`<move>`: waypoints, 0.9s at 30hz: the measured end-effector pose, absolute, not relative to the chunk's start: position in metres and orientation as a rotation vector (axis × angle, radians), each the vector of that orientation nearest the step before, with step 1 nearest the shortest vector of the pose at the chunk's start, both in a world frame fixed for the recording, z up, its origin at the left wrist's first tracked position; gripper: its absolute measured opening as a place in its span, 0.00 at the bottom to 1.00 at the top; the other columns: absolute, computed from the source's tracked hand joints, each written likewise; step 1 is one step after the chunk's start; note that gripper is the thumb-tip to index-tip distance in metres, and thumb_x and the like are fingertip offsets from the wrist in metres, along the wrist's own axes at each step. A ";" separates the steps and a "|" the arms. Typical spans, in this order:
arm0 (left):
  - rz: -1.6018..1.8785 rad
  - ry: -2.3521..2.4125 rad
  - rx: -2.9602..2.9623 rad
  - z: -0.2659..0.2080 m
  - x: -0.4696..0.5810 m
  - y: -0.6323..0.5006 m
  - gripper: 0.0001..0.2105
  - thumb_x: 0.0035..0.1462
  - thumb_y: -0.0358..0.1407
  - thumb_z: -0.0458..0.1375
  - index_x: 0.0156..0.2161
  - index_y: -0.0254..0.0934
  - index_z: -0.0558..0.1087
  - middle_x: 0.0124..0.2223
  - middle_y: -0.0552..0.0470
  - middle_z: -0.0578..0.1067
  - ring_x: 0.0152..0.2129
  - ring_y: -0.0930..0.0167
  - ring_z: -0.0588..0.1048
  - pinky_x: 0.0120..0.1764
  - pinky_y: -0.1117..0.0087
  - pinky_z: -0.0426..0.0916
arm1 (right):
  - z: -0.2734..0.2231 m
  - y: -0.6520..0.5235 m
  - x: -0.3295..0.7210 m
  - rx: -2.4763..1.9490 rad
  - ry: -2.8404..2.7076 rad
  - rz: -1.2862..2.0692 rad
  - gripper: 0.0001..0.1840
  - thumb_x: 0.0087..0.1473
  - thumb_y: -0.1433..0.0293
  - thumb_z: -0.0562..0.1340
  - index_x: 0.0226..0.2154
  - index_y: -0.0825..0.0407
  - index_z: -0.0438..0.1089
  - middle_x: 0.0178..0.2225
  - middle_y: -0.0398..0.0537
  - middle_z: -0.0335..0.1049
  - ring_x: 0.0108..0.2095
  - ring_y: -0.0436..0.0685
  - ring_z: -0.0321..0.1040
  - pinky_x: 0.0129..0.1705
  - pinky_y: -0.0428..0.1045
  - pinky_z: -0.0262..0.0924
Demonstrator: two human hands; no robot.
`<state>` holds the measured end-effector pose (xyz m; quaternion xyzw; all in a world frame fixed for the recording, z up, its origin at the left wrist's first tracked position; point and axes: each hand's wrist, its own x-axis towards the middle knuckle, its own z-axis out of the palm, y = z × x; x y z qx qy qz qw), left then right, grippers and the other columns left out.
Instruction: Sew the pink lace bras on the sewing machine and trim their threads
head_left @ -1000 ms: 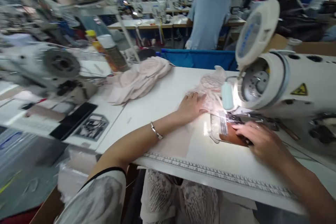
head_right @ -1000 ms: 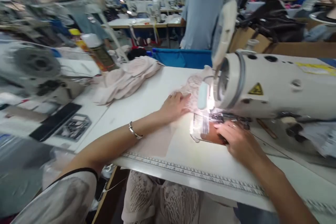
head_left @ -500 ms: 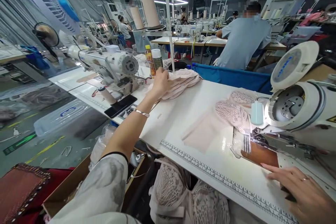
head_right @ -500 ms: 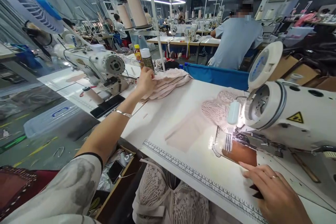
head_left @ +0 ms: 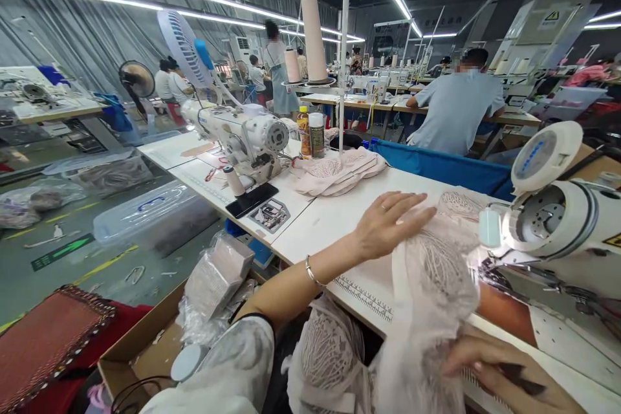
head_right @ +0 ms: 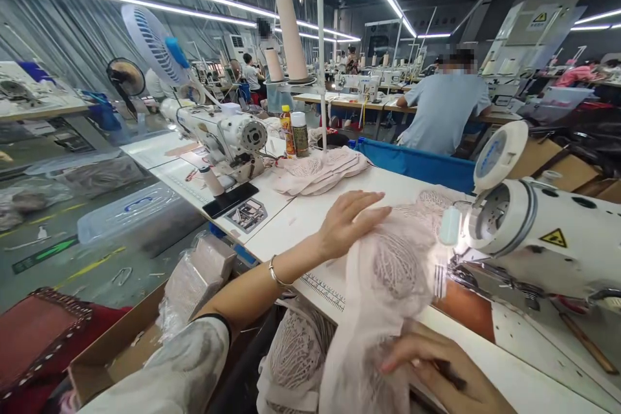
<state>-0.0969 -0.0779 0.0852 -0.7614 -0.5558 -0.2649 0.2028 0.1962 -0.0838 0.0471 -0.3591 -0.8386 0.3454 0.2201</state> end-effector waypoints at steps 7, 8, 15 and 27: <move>-0.522 -2.194 -2.364 0.036 -0.055 -0.122 0.18 0.67 0.47 0.58 0.36 0.33 0.81 0.43 0.39 0.77 0.49 0.54 0.71 0.49 0.54 0.66 | 0.021 -0.086 0.192 -1.119 -2.250 0.762 0.21 0.59 0.51 0.54 0.31 0.45 0.77 0.34 0.50 0.79 0.37 0.62 0.78 0.37 0.50 0.73; -0.602 -2.214 -2.522 0.027 -0.045 -0.133 0.21 0.64 0.51 0.59 0.31 0.35 0.80 0.39 0.42 0.77 0.46 0.56 0.71 0.48 0.56 0.66 | 0.016 -0.085 0.194 -1.149 -2.201 0.706 0.21 0.59 0.51 0.54 0.30 0.46 0.75 0.32 0.49 0.79 0.35 0.61 0.78 0.36 0.50 0.73; -2.888 -2.595 -2.088 0.004 0.003 -0.162 0.32 0.40 0.66 0.66 0.29 0.35 0.73 0.26 0.57 0.64 0.28 0.71 0.64 0.34 0.70 0.60 | 0.002 -0.094 0.188 -1.471 -1.858 0.457 0.14 0.57 0.52 0.57 0.33 0.43 0.71 0.30 0.51 0.79 0.27 0.65 0.74 0.27 0.54 0.66; -1.990 -2.706 -2.619 0.012 -0.010 -0.143 0.22 0.63 0.50 0.53 0.22 0.39 0.60 0.23 0.57 0.61 0.25 0.71 0.61 0.32 0.71 0.59 | 0.005 -0.084 0.171 -1.524 -1.699 1.021 0.27 0.42 0.40 0.63 0.27 0.47 0.72 0.36 0.58 0.81 0.47 0.75 0.75 0.49 0.59 0.69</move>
